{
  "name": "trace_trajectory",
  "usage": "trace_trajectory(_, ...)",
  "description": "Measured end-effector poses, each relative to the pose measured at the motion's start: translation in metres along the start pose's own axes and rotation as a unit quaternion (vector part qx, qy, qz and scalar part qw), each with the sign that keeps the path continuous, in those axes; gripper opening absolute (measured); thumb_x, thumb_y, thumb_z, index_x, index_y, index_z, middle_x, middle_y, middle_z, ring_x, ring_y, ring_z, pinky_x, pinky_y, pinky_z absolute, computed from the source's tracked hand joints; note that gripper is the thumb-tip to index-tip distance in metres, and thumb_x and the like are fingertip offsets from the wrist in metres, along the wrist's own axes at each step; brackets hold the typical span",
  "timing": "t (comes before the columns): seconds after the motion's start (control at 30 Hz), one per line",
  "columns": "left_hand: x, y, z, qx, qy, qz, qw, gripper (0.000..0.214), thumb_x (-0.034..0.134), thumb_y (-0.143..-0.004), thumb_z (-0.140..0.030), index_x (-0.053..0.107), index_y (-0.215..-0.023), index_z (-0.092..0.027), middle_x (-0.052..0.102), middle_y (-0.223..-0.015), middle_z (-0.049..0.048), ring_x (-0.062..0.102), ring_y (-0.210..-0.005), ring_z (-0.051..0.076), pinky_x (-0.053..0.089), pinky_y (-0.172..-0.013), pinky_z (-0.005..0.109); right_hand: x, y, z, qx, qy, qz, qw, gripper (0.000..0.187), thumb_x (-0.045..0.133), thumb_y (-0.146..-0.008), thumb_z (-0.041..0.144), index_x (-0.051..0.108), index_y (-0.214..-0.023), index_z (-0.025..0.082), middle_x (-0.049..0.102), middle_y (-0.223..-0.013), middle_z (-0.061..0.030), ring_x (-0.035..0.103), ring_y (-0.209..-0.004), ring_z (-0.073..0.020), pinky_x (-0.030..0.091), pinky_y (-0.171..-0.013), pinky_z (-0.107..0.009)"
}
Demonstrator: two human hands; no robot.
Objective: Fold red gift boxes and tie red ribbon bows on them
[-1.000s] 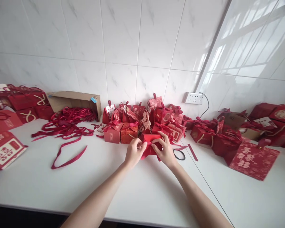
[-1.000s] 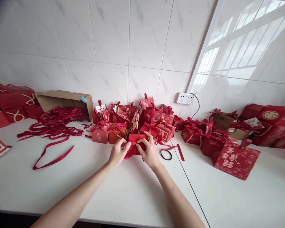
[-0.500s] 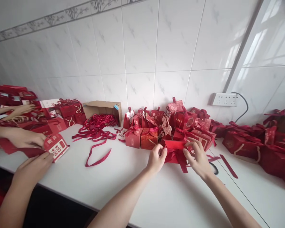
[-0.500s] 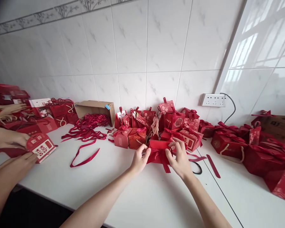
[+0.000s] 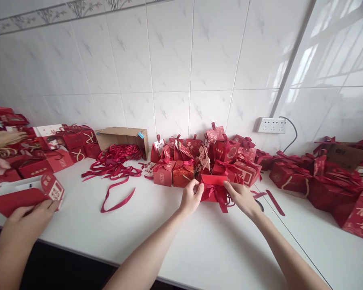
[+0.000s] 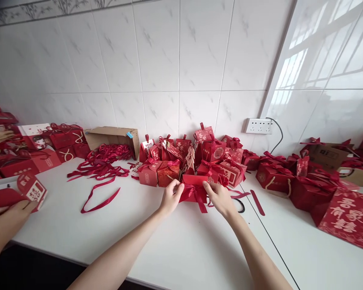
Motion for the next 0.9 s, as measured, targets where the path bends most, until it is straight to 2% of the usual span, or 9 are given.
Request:
trace_trajectory(0.2, -0.001, -0.001, 0.001, -0.004, -0.001, 0.000, 1.000, 0.028, 0.043, -0.084, -0.037, 0.040, -0.063, -0.019, 0.043, -0.060, -0.0045, 0.041, -0.057, 0.010, 0.034, -0.058, 0.022, 0.001, 0.000, 0.000, 0.052, -0.116, 0.033, 0.991, 0.049, 0.043, -0.077, 0.062, 0.037, -0.052, 0.021, 0.045, -0.049, 0.0010, 0.039, -0.049, -0.0134, 0.029, -0.050, -0.027)
trace_trajectory(0.4, 0.000, 0.000, 0.001, -0.001, 0.006, 0.002, 1.000, 0.027, 0.044, -0.083, -0.036, 0.039, -0.063, -0.019, 0.042, -0.058, -0.0048, 0.041, -0.056, 0.010, 0.034, -0.057, 0.022, 0.002, 0.000, -0.003, 0.054, -0.182, 0.046, 0.981, 0.042, 0.047, -0.079, 0.057, 0.041, -0.057, 0.021, 0.046, -0.055, 0.0020, 0.045, -0.052, -0.0144, 0.038, -0.054, -0.028)
trace_trajectory(0.57, 0.001, 0.000, 0.000, 0.001, 0.009, -0.003, 1.000, 0.025, 0.044, -0.082, -0.035, 0.040, -0.064, -0.019, 0.042, -0.057, -0.0040, 0.043, -0.057, 0.011, 0.035, -0.058, 0.022, 0.003, -0.003, -0.010, 0.064, -0.241, 0.057, 0.967, 0.043, 0.057, -0.068, 0.062, 0.049, -0.062, 0.020, 0.054, -0.059, 0.0003, 0.051, -0.054, -0.0154, 0.046, -0.059, -0.031)
trace_trajectory(0.73, 0.001, 0.002, -0.002, -0.016, 0.002, -0.003, 1.000, 0.025, 0.046, -0.080, -0.036, 0.039, -0.062, -0.020, 0.043, -0.057, -0.0032, 0.043, -0.057, 0.012, 0.036, -0.056, 0.022, 0.001, -0.006, -0.014, 0.070, -0.295, 0.006, 0.953, 0.046, 0.071, -0.052, 0.060, 0.058, -0.070, 0.020, 0.061, -0.066, -0.0031, 0.056, -0.056, -0.0179, 0.051, -0.059, -0.035)
trace_trajectory(0.83, 0.002, 0.002, -0.002, -0.016, 0.001, -0.007, 1.000, 0.024, 0.046, -0.079, -0.035, 0.039, -0.062, -0.021, 0.044, -0.058, -0.0028, 0.043, -0.058, 0.012, 0.036, -0.058, 0.023, 0.001, -0.006, -0.019, 0.110, -0.323, -0.033, 0.939, 0.046, 0.077, -0.042, 0.053, 0.061, -0.071, 0.021, 0.063, -0.068, -0.0054, 0.057, -0.056, -0.0188, 0.051, -0.058, -0.035)
trace_trajectory(0.9, 0.002, 0.003, -0.003, -0.018, 0.005, -0.004, 1.000, 0.023, 0.047, -0.078, -0.034, 0.040, -0.062, -0.020, 0.045, -0.059, -0.0025, 0.044, -0.059, 0.012, 0.036, -0.059, 0.023, 0.002, -0.006, -0.024, 0.130, -0.338, -0.053, 0.931, 0.042, 0.079, -0.042, 0.046, 0.063, -0.072, 0.022, 0.063, -0.071, -0.0062, 0.057, -0.057, -0.0183, 0.051, -0.058, -0.035)
Point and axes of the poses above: each hand's wrist, its own y-axis away from the middle knuckle, its own x-axis out of the palm, z = x × y, the point moved 4 cm from there along -y, towards the middle knuckle
